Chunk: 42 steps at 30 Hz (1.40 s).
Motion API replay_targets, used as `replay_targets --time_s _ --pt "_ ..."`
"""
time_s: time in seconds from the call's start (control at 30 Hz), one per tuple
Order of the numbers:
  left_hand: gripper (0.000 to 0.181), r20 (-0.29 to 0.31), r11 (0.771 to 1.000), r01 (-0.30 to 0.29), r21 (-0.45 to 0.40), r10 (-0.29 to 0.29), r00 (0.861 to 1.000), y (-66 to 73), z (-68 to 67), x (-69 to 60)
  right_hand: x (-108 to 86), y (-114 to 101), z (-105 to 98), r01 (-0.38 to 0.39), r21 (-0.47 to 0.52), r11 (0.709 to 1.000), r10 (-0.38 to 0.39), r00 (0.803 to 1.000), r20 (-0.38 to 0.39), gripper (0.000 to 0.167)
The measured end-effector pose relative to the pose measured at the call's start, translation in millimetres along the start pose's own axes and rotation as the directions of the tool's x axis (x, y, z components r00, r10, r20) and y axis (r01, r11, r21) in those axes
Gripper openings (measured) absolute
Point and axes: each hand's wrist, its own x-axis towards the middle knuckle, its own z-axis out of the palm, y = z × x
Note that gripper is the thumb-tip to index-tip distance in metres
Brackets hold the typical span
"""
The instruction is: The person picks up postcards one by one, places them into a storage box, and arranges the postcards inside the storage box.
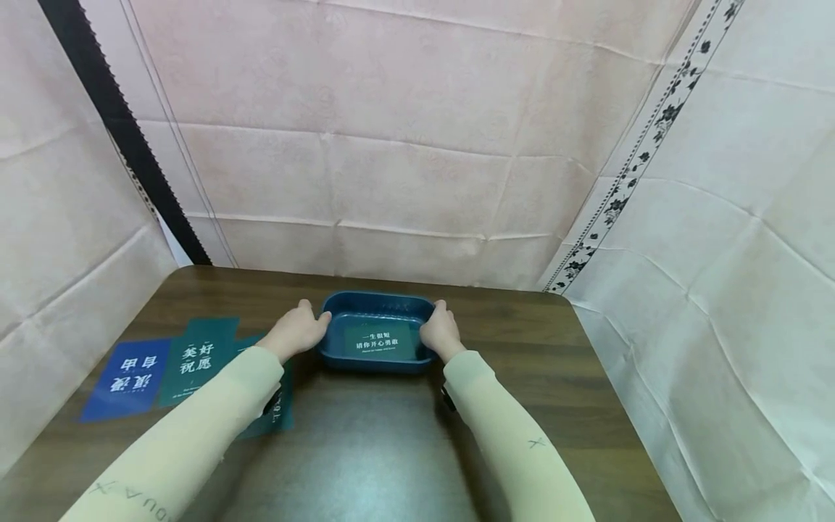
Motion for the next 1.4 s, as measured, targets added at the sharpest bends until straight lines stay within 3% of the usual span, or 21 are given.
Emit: replay_targets --time_s 0.2,0.43,0.63,0.8,0.97,1.1,1.27,1.4 --pt "0.085 -0.022 0.993 -0.052 0.109 0.055 0.998 -15.2 -18.1 -14.9 1.2 1.2 1.1 -0.015 -0.044 0.999 0.015 1.0 0.007 0.068" --pt "0.101 0.016 0.973 -0.119 0.197 0.118 0.993 -53.1 -29.6 -35.3 -0.9 -0.8 4.3 0.011 -0.125 0.992 -0.014 1.0 -0.023 0.069" --pt "0.099 0.056 0.977 -0.145 0.157 0.138 0.989 -86.7 -34.6 -43.7 -1.2 -0.7 7.1 0.015 -0.135 0.991 -0.02 0.999 -0.036 0.07" --pt "0.095 0.068 0.977 -0.165 0.136 0.157 0.985 -104.8 -36.4 -45.4 0.4 -2.3 7.4 0.018 -0.104 0.994 -0.021 0.999 -0.033 0.069" --pt "0.091 0.079 0.967 -0.219 0.132 0.21 0.974 -110.1 -35.4 -46.4 3.2 -2.6 6.7 -0.009 -0.116 0.993 0.006 1.0 -0.027 0.071" --pt "0.087 0.105 0.953 -0.269 0.139 0.256 0.961 -105.2 -34.0 -46.3 4.9 -5.7 3.8 -0.024 -0.138 0.99 0.02 0.999 -0.03 0.072" --pt "0.088 0.182 0.953 -0.274 0.128 0.249 0.951 -99.3 -32.7 -48.9 2.7 -5.6 6.5 -0.043 -0.147 0.988 0.041 0.999 -0.021 0.071" --pt "0.093 0.175 0.949 -0.274 0.159 0.246 0.953 -102.9 -35.9 -47.8 3.7 -4.9 9.5 -0.054 -0.158 0.986 0.052 0.999 -0.018 0.072"
